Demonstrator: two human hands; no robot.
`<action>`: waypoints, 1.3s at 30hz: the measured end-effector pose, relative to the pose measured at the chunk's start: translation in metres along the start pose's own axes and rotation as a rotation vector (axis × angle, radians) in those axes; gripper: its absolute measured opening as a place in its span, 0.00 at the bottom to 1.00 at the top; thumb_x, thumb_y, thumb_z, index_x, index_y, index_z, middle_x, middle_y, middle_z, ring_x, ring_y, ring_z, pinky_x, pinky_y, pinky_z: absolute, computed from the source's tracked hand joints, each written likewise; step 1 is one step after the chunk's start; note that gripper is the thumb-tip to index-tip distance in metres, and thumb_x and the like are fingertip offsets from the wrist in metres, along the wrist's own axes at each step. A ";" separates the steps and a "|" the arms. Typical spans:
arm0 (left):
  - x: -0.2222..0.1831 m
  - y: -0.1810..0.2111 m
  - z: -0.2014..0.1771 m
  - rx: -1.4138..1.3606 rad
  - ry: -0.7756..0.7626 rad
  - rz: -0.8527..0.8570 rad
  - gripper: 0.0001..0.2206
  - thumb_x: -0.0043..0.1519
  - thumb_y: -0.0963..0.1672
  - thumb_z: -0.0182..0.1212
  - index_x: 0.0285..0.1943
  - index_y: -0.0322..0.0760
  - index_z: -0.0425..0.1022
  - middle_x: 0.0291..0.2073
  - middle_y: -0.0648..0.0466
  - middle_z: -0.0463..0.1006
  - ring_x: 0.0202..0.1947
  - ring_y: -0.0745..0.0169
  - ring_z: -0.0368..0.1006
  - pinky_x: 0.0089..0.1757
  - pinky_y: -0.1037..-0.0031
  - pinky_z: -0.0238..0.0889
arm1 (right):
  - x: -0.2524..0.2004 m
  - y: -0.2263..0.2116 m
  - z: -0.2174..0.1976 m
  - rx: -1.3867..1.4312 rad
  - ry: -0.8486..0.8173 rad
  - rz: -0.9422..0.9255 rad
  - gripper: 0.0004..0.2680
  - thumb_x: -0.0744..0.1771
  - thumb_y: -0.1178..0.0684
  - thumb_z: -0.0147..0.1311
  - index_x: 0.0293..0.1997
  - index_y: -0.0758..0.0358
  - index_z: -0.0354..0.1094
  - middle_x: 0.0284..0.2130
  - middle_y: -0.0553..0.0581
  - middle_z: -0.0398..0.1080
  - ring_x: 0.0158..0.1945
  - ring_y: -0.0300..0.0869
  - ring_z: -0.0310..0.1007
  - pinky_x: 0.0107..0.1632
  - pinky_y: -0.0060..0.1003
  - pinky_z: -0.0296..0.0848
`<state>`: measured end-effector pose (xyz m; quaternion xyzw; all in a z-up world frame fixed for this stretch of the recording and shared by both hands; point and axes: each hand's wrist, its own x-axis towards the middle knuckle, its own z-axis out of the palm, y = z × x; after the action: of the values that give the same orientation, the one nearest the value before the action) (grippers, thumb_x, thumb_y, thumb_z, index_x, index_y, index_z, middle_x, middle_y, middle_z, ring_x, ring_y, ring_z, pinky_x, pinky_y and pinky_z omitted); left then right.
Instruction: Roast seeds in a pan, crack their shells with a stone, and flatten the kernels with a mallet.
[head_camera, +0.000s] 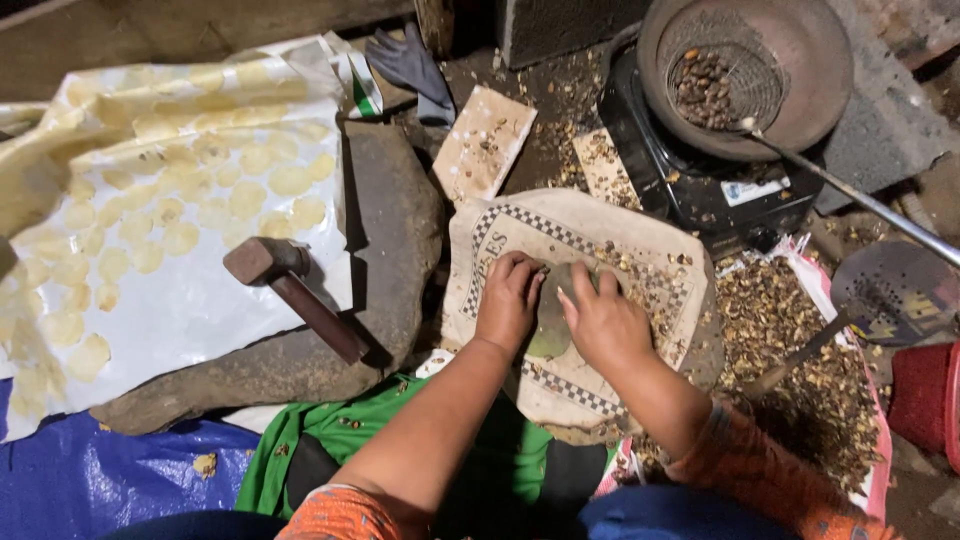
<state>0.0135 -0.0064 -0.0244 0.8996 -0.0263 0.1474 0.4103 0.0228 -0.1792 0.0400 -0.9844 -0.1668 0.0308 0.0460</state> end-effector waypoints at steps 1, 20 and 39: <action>-0.003 -0.002 0.003 -0.001 0.005 -0.016 0.06 0.64 0.45 0.64 0.47 0.44 0.79 0.45 0.51 0.75 0.52 0.47 0.73 0.54 0.60 0.68 | -0.007 0.004 0.003 -0.019 0.053 -0.049 0.20 0.70 0.36 0.43 0.67 0.54 0.58 0.39 0.65 0.69 0.29 0.62 0.79 0.33 0.57 0.79; -0.012 -0.006 -0.008 0.020 -0.020 0.006 0.11 0.65 0.44 0.62 0.56 0.46 0.78 0.49 0.52 0.74 0.55 0.47 0.70 0.57 0.60 0.67 | 0.027 0.002 -0.048 0.365 -0.411 0.219 0.18 0.69 0.38 0.44 0.67 0.41 0.50 0.48 0.69 0.72 0.53 0.66 0.75 0.53 0.63 0.72; -0.006 -0.007 0.001 0.017 -0.048 -0.084 0.06 0.64 0.45 0.63 0.48 0.47 0.78 0.48 0.52 0.73 0.55 0.46 0.70 0.57 0.59 0.66 | -0.001 -0.014 0.008 -0.053 -0.042 0.041 0.21 0.70 0.37 0.43 0.68 0.55 0.53 0.42 0.64 0.69 0.30 0.60 0.80 0.35 0.55 0.80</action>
<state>0.0090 -0.0029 -0.0313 0.9066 0.0030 0.1086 0.4078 0.0165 -0.1655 0.0339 -0.9876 -0.1483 0.0481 0.0158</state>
